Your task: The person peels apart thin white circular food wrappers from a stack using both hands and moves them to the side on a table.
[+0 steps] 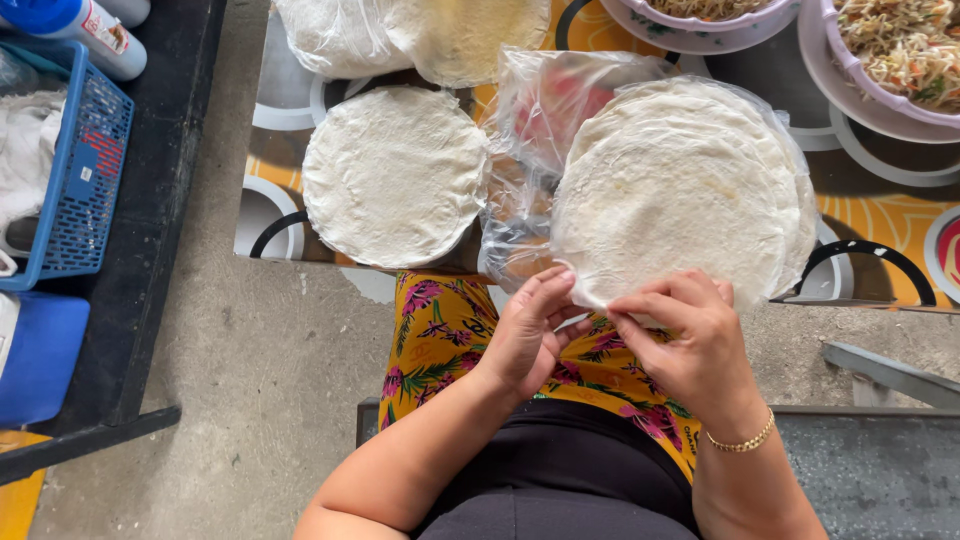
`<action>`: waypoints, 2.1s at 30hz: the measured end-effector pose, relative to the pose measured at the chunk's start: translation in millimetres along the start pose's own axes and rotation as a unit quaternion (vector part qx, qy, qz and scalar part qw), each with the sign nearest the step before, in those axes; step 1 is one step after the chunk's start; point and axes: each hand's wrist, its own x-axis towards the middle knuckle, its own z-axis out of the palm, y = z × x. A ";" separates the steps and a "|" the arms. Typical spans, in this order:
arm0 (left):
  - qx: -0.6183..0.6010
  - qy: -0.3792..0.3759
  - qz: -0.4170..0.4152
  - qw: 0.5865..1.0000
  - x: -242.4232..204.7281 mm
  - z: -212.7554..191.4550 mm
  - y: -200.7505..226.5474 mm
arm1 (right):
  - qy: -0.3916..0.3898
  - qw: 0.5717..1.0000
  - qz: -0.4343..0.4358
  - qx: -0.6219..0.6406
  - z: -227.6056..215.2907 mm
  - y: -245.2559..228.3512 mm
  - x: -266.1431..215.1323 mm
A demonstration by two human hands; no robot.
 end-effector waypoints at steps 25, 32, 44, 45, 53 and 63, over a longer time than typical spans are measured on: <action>0.005 -0.052 0.077 0.996 18.1 -11.0 4.8 | 0.076 0.993 0.070 0.057 8.8 -15.5 5.2; -0.019 -0.136 0.026 0.990 -12.1 1.3 -4.2 | 0.061 0.992 0.081 0.080 8.4 -28.9 7.5; 0.070 -0.132 0.056 0.987 -5.9 -2.1 -6.7 | 0.029 0.974 0.153 0.162 15.5 -9.2 5.5; 0.089 -0.129 0.069 0.985 -4.8 -2.7 -7.6 | 0.027 0.977 0.145 0.151 16.3 -7.9 6.0; -0.017 -0.097 0.004 0.995 -2.0 -2.4 1.0 | 0.027 0.979 0.137 0.146 19.4 -9.3 12.0; 0.120 -0.025 -0.080 0.989 21.8 -11.6 12.3 | 0.102 0.991 0.081 0.025 13.0 14.6 7.5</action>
